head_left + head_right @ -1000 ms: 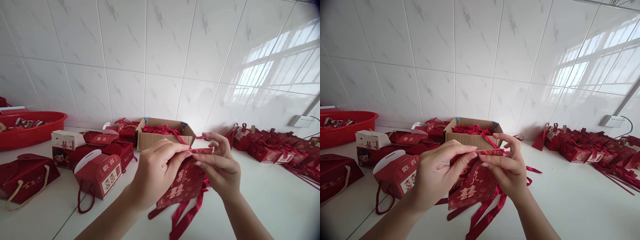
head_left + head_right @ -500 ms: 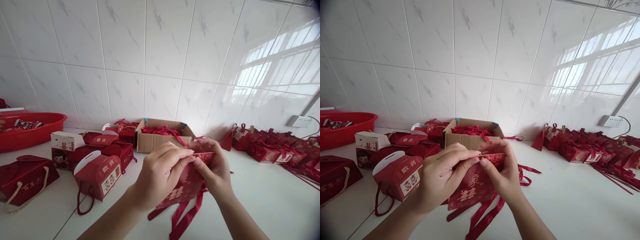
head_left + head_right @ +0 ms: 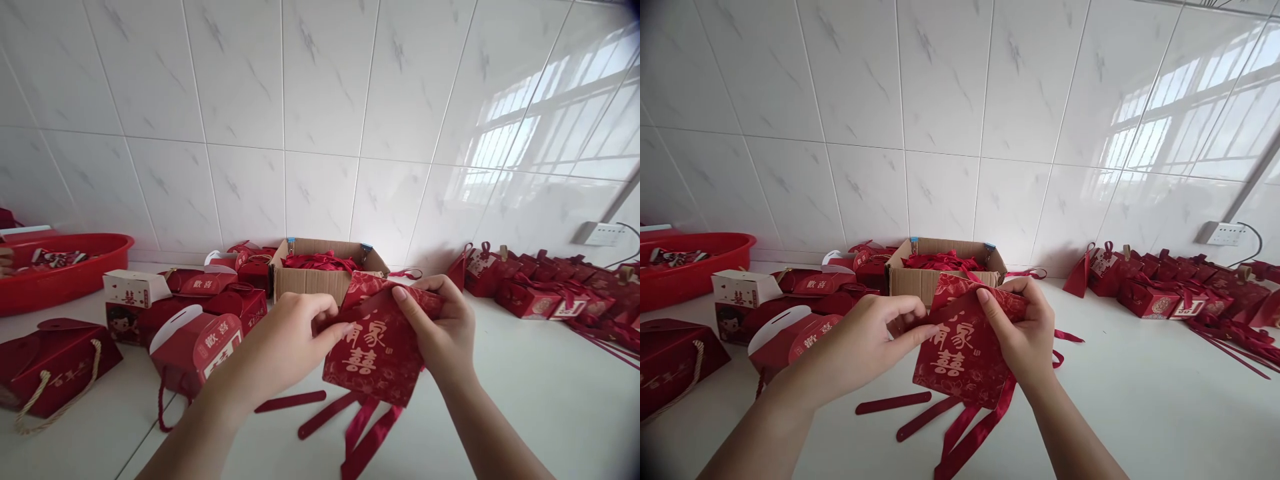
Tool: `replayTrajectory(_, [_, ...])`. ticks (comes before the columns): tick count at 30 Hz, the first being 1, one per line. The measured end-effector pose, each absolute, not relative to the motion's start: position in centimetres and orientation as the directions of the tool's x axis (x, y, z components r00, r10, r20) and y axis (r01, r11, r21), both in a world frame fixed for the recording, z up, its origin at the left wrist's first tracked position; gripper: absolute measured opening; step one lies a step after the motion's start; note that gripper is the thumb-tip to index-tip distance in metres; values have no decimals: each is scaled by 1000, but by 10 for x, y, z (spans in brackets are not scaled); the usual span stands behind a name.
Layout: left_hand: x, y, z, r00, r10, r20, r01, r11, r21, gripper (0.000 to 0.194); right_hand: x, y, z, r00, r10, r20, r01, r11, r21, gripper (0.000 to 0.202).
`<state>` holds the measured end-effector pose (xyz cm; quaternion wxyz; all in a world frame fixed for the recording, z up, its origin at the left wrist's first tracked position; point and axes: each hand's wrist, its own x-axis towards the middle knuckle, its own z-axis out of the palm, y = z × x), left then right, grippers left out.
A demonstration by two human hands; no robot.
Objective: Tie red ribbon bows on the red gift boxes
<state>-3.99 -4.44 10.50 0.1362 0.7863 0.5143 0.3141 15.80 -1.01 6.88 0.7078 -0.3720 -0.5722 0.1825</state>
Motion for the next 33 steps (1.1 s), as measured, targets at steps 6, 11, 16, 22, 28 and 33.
replayTrajectory(6, [-43,-43,114,174,866,469,626,-465,626,22,162,-9,67,253,677,691,185,667,-722,25])
replayTrajectory(11, [-41,-38,117,51,793,608,331,-587,738,15,160,-11,66,71,674,735,214,710,-671,22])
replayTrajectory(16, [-35,-35,115,-46,778,627,145,-616,774,13,155,-14,64,-164,620,767,206,782,-588,19])
replayTrajectory(22, [-36,-36,116,16,753,658,194,-648,737,7,156,-14,63,-222,576,787,203,816,-541,18])
replayTrajectory(28, [-37,-37,115,334,794,508,234,-592,771,16,157,-15,63,-253,456,853,212,887,-411,19])
replayTrajectory(33, [-32,-38,112,348,753,558,238,-647,725,11,158,-15,61,-285,343,895,182,936,-301,22])
